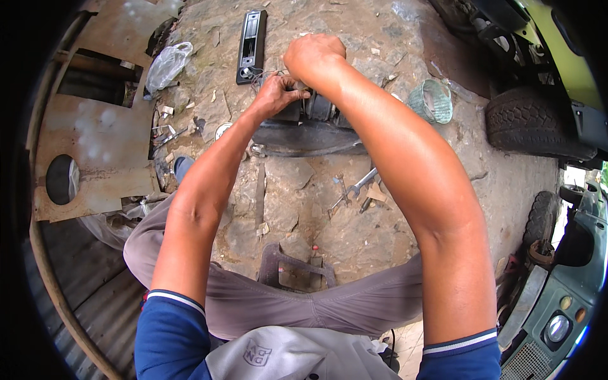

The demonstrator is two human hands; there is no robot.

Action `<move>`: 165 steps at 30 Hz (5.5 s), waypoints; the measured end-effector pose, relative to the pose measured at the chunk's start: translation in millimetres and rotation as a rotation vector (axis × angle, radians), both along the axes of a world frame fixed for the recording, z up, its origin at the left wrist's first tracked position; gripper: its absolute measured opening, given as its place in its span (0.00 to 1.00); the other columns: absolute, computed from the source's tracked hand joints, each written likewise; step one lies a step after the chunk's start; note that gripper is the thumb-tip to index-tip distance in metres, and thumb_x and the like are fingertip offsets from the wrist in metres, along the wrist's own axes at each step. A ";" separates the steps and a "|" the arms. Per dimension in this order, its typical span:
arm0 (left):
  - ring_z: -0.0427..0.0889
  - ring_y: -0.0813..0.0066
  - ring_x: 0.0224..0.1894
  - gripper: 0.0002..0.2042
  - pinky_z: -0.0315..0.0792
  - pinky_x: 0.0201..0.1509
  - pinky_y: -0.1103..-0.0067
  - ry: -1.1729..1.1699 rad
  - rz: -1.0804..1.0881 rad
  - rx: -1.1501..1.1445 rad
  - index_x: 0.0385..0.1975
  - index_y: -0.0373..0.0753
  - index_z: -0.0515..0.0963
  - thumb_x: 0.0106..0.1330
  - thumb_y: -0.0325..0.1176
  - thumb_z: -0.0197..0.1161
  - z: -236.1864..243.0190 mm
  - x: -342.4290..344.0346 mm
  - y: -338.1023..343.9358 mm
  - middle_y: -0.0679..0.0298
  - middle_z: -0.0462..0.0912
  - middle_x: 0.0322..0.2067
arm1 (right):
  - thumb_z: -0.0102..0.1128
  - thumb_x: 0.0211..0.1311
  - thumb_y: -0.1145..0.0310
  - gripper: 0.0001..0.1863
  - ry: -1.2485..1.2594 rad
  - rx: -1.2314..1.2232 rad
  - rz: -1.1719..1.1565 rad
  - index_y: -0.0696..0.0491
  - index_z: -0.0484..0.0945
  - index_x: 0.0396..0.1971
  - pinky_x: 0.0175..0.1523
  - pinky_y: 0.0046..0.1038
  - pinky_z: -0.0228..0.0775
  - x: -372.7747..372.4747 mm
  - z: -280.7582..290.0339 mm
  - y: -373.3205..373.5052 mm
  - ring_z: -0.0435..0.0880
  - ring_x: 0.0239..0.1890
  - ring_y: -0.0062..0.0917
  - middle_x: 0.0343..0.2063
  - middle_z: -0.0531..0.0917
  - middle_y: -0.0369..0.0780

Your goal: The person disassembles an automotive blower motor housing on the ground, using a screwdriver to remove screws and prying at the plastic casing to separate the components.

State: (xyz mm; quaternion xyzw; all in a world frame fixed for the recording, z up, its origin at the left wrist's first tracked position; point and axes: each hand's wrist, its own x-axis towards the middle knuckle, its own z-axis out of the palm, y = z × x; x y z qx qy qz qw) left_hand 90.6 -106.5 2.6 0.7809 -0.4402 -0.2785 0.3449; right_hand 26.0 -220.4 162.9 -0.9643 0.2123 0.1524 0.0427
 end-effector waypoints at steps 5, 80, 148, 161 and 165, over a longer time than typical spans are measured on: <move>0.84 0.70 0.44 0.14 0.51 0.73 0.63 0.264 0.039 -0.077 0.37 0.45 0.87 0.58 0.47 0.75 -8.2 8.6 4.7 0.64 0.90 0.35 | 0.65 0.59 0.63 0.17 0.048 0.131 -0.024 0.53 0.87 0.45 0.55 0.38 0.79 4.2 -4.9 -0.8 0.86 0.53 0.41 0.49 0.87 0.48; 0.80 0.67 0.57 0.27 0.67 0.66 0.71 0.448 0.000 -0.050 0.52 0.43 0.85 0.58 0.54 0.74 21.7 9.8 -15.0 0.58 0.86 0.51 | 0.54 0.69 0.42 0.30 0.064 0.108 0.193 0.56 0.83 0.47 0.54 0.47 0.76 28.0 -48.1 -50.4 0.86 0.48 0.46 0.42 0.86 0.54; 0.74 0.68 0.63 0.33 0.61 0.70 0.72 0.411 0.086 0.062 0.55 0.41 0.83 0.55 0.58 0.75 23.9 13.1 -12.3 0.56 0.83 0.55 | 0.52 0.71 0.51 0.28 -0.068 0.082 0.065 0.59 0.75 0.58 0.55 0.49 0.76 12.3 -20.7 -25.8 0.83 0.53 0.53 0.50 0.84 0.56; 0.76 0.70 0.60 0.31 0.62 0.69 0.71 0.407 0.086 0.049 0.52 0.40 0.84 0.56 0.57 0.75 25.2 12.0 -13.5 0.59 0.84 0.52 | 0.59 0.60 0.63 0.17 -0.031 0.053 0.051 0.53 0.87 0.46 0.53 0.45 0.78 21.9 -9.2 -18.8 0.86 0.51 0.44 0.46 0.87 0.50; 0.79 0.63 0.59 0.33 0.66 0.67 0.68 0.495 0.063 -0.043 0.53 0.44 0.84 0.52 0.60 0.76 11.8 19.1 -12.9 0.55 0.85 0.51 | 0.59 0.57 0.69 0.15 -0.149 0.138 0.135 0.60 0.87 0.42 0.52 0.44 0.79 23.9 -34.0 -23.7 0.87 0.48 0.46 0.44 0.87 0.53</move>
